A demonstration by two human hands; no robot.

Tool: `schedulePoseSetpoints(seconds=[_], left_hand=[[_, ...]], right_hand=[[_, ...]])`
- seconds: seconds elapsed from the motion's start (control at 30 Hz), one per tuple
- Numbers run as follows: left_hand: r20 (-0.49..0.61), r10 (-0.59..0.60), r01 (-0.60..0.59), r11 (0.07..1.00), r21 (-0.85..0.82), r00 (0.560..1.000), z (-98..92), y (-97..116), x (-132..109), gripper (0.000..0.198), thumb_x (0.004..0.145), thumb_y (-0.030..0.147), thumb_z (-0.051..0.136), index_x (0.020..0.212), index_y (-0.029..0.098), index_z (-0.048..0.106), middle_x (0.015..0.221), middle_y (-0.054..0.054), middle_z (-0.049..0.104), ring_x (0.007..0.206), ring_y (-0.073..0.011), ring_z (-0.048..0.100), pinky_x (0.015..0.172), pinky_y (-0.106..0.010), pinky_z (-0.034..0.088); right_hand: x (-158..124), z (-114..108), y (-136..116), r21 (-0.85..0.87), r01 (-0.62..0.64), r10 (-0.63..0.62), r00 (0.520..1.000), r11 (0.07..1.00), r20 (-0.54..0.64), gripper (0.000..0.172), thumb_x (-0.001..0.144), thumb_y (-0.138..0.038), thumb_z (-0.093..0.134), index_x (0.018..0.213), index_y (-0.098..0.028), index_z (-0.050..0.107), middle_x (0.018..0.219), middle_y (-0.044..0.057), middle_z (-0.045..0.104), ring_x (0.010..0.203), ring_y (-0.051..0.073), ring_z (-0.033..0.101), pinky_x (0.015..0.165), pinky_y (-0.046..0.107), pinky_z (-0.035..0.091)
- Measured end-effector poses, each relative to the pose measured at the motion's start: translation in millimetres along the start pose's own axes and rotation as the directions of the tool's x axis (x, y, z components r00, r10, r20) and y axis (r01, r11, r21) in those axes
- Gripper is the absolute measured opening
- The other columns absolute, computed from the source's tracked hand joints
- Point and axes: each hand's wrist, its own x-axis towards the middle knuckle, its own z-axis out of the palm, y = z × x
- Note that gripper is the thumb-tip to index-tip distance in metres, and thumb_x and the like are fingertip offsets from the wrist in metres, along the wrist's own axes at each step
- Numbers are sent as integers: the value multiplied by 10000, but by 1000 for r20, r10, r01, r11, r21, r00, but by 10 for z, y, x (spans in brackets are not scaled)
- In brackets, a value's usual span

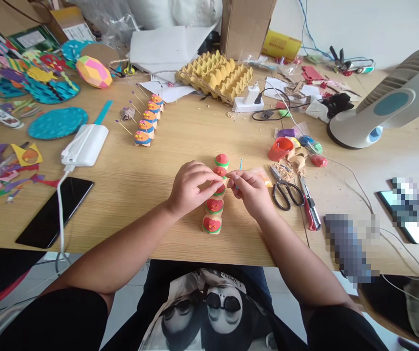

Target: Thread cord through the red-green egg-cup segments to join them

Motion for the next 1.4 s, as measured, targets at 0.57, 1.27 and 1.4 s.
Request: schedulePoseSetpoints(seconds=[0.57, 1.27, 1.4], left_hand=[[28, -32, 32, 999, 4, 999, 2, -11, -4, 96, 921, 293, 678, 869, 230, 728, 814, -10, 736, 771, -159, 632, 765, -332, 496], [29, -30, 29, 999, 16, 999, 2, -11, -2, 96, 917, 295, 687, 864, 231, 734, 809, -13, 734, 763, -162, 632, 756, -337, 496], [28, -25, 24, 1000, 19, 999, 3, -14, -5, 92, 915, 287, 688, 863, 228, 735, 810, -13, 735, 768, -162, 631, 756, -333, 495]], right_hand=[[16, -2, -31, 235, -84, 68, 995, 968, 76, 346, 807, -528, 754, 864, -205, 641, 736, -8, 560, 617, 104, 475, 537, 234, 375], [5, -7, -43, 167, -53, 48, 998, 985, 33, 346, 768, -524, 791, 813, -213, 645, 695, -19, 529, 615, 109, 411, 542, 254, 325], [3, 9, -49, 171, -50, 44, 998, 984, 37, 333, 795, -526, 765, 830, -207, 674, 731, -5, 571, 622, 107, 444, 540, 250, 349]])
